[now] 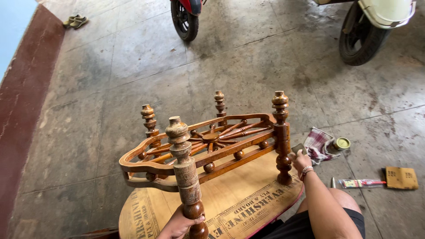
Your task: The person sands the intricate wooden frame and legs of a small table with a piece of sandpaper.
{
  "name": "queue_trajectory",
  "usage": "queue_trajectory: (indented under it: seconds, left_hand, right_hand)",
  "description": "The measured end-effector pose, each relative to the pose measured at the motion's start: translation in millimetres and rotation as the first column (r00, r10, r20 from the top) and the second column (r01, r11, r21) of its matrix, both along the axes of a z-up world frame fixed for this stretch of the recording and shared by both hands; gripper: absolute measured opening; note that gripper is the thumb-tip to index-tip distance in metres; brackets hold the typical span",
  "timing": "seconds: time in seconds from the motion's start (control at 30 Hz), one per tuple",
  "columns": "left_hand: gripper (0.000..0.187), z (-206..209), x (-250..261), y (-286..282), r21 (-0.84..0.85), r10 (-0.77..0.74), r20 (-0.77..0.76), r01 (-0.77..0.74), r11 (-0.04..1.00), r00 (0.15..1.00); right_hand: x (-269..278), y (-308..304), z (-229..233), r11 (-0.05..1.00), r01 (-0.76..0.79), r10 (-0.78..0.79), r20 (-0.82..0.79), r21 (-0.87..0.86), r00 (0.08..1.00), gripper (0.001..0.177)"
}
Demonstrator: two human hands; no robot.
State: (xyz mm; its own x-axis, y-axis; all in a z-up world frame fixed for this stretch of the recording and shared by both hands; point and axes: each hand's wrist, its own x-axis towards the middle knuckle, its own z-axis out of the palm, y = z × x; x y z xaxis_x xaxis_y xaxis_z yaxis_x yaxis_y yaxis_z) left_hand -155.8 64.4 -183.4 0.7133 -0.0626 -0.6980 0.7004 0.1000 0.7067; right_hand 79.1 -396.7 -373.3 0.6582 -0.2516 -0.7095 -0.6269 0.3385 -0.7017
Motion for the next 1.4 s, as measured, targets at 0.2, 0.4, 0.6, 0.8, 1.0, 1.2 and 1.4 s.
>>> queue_trajectory:
  seconds: [0.2,0.4,0.6,0.8,1.0,1.2,1.4]
  left_hand:
    - [0.062,4,-8,-3,0.161,0.181,0.072,-0.191,0.968,0.981]
    - [0.064,25,16,-1,0.218,0.315,0.185,-0.351,0.910,0.931]
    - [0.053,30,32,31,0.144,0.256,0.086,-0.266,0.953,0.963]
    - [0.050,22,57,43,0.099,0.235,-0.049,-0.229,0.968,0.971]
    - [0.054,-8,54,36,0.044,0.245,-0.014,-0.244,0.969,0.970]
    - [0.051,-31,46,35,-0.030,0.245,0.026,-0.244,0.969,0.969]
    - [0.054,-40,51,45,0.068,0.204,0.091,-0.210,0.975,0.975]
  right_hand:
    - [-7,29,-4,0.959,-0.113,0.138,-0.080,0.259,0.987,0.042]
    - [14,43,12,0.997,-0.071,0.064,0.157,0.039,0.986,0.052]
    - [-10,24,35,0.978,-0.027,0.049,0.104,-0.209,0.993,0.054]
    - [-41,2,70,0.981,0.032,-0.018,0.071,-0.194,0.997,0.059]
    - [-65,-7,81,0.961,0.057,-0.014,0.158,-0.272,0.987,0.052]
    - [-71,-13,80,0.964,0.096,-0.044,0.205,-0.249,0.978,0.050]
    - [-69,-4,93,0.896,0.049,0.021,0.153,-0.440,0.988,0.059]
